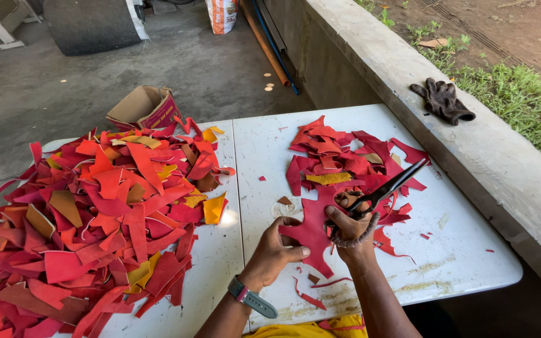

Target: The person uses scissors to cut red and yellow paper pieces into smaller strips on a white table. The cut pieces accumulate in a pile on the table as the person continues cutting.

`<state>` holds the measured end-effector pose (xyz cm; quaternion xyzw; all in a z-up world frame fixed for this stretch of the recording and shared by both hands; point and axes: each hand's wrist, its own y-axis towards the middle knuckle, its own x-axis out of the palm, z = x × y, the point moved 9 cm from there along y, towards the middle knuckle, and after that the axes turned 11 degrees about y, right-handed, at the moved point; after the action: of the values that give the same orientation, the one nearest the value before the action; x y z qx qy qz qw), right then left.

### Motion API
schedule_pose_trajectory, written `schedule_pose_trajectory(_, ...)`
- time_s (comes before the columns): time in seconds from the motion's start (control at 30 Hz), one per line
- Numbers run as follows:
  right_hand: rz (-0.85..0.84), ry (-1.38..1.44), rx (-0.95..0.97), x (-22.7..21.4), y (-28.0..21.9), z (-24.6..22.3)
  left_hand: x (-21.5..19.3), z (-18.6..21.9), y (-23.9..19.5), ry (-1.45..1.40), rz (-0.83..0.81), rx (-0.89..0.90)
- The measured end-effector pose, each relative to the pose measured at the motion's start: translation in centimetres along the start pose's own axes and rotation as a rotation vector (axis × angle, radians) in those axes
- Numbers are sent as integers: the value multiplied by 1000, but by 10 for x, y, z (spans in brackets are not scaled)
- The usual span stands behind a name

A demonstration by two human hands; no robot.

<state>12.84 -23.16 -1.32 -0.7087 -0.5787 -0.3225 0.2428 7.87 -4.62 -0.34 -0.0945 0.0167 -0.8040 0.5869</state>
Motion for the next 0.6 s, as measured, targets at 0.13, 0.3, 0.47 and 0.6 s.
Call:
schedule_pose_trajectory(0.13,-19,-87,60,13,-5,-2,-20,35,4,204,-25,208)
schedule_pose_trajectory(0.3,-76,-84,9,32,-8,-4,-30,42,18,550,-3,140)
schedule_pose_trajectory(0.47,-151,-71,9,34,-4,-3,-19,43,25,616,-7,189)
schedule_pose_trajectory(0.6,-229,37,80,22,-8,-13,-21,59,19,295,-4,260)
